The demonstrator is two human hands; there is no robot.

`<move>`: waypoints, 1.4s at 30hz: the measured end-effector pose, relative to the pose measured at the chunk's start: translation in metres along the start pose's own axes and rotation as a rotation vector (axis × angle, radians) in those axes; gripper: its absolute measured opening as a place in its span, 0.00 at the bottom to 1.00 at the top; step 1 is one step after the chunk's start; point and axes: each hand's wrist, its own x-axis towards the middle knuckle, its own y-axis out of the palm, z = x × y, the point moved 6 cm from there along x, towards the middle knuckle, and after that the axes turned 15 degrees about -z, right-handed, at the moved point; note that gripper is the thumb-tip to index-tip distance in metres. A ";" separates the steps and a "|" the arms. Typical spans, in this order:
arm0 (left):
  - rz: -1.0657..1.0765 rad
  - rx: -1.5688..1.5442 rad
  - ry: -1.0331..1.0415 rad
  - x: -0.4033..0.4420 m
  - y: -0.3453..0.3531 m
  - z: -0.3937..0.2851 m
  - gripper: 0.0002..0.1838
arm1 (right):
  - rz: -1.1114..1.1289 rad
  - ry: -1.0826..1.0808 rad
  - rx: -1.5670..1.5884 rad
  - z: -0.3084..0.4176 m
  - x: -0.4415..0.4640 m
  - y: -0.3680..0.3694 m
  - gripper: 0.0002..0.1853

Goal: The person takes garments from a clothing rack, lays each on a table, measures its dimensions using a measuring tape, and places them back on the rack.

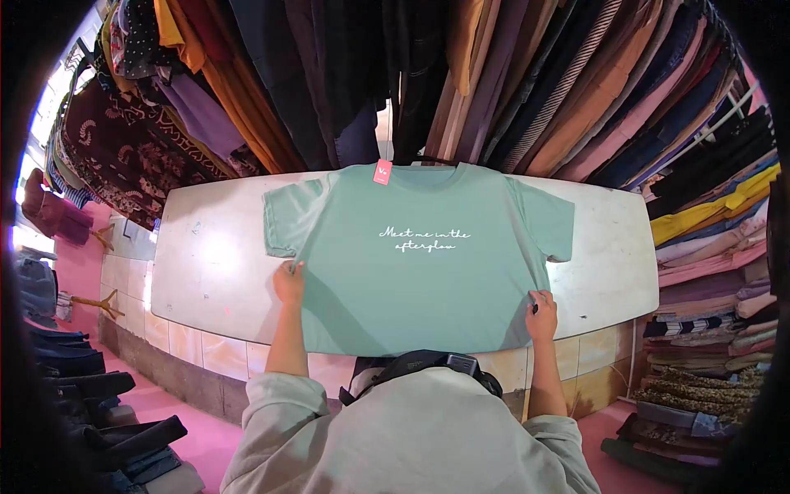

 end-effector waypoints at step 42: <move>0.423 -0.625 0.063 -0.147 0.072 -0.083 0.05 | 0.660 -0.328 0.677 0.216 -0.025 0.039 0.20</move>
